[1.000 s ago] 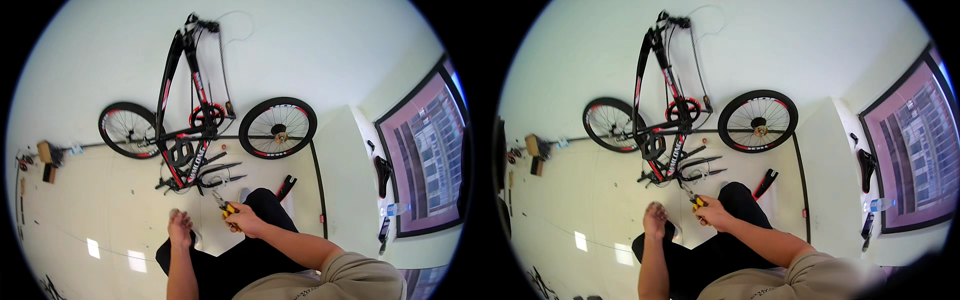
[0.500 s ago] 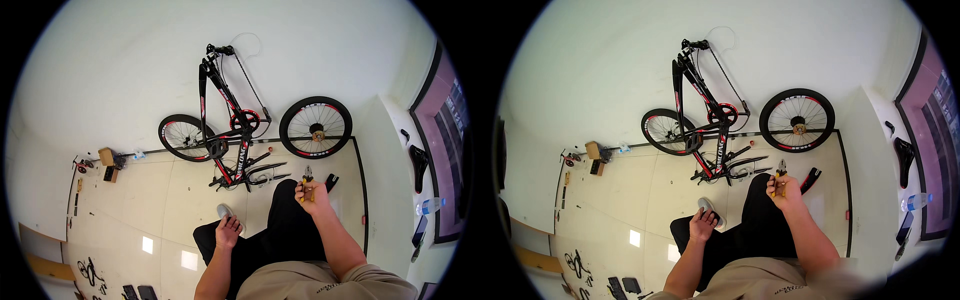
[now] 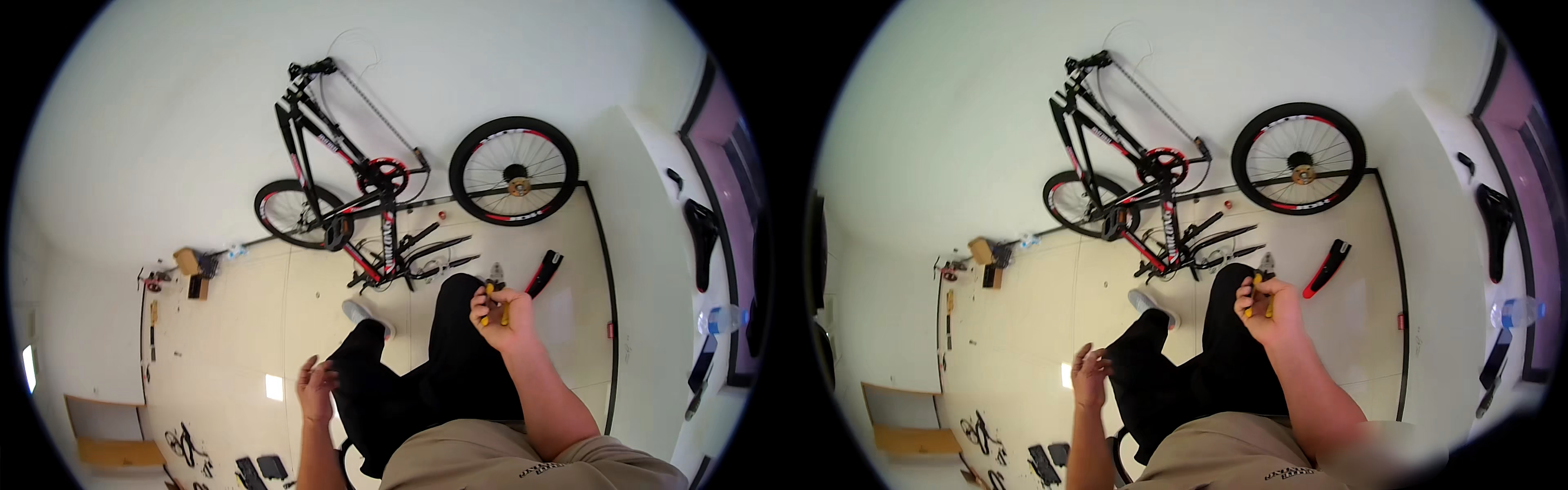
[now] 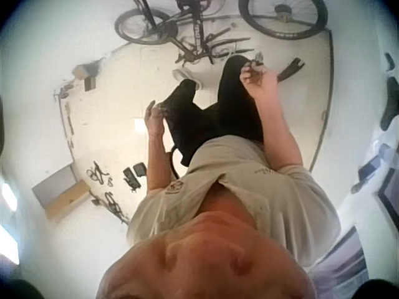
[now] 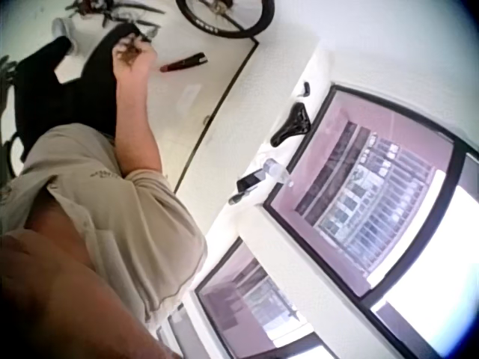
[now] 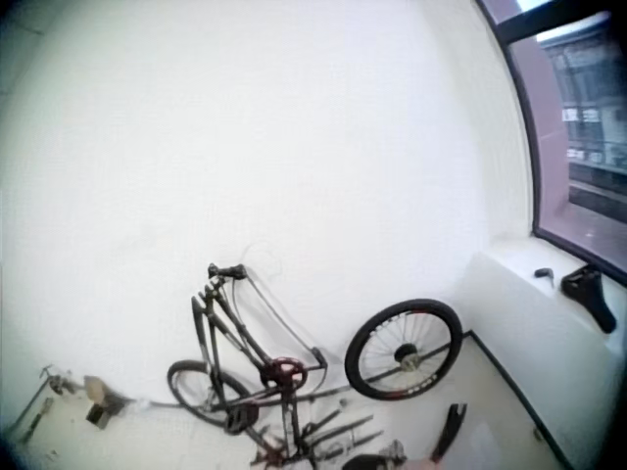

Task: The person uses pliers to remove a small metal pin from a bicycle pedal. They then pick up a red cylindrical part and repeatedly use the pliers to adjust or remove a small component from it. The bicycle remains upside down on the floor throughout the process.

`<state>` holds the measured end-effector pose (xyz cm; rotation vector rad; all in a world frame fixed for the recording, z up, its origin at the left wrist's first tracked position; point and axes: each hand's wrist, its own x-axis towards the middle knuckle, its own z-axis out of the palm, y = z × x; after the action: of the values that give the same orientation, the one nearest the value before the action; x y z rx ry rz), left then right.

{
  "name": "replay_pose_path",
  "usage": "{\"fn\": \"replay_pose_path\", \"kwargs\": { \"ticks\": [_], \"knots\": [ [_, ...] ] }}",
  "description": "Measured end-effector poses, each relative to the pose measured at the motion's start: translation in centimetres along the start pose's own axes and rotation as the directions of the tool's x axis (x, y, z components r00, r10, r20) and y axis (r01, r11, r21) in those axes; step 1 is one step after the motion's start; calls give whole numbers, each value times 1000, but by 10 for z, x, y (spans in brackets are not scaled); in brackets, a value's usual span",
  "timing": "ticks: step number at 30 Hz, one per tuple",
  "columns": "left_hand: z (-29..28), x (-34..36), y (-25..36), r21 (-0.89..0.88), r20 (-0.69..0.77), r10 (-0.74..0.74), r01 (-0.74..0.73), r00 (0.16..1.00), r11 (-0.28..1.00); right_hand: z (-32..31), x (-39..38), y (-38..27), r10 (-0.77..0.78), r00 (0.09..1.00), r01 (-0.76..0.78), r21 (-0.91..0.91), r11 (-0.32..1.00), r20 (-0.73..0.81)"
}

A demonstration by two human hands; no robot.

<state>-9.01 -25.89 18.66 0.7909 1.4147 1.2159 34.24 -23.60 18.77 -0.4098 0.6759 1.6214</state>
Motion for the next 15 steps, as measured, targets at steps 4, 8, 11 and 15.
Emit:
{"fn": "replay_pose_path", "kwargs": {
  "ticks": [4,8,11,15],
  "knots": [
    [-64,-52,19,691,-258,253,-5,933,723,-1,4,-7,30,999,-30,38,999,-17],
    [-90,-135,-9,752,-471,102,338,876,566,1,3,-16,78,997,-78,96,992,6],
    [-83,-180,-26,722,-519,-77,484,851,494,2,2,-21,50,999,-51,100,994,9],
    [-72,-190,-23,718,-487,-13,408,873,564,2,3,-20,55,998,-56,92,994,16]
  ]
}}
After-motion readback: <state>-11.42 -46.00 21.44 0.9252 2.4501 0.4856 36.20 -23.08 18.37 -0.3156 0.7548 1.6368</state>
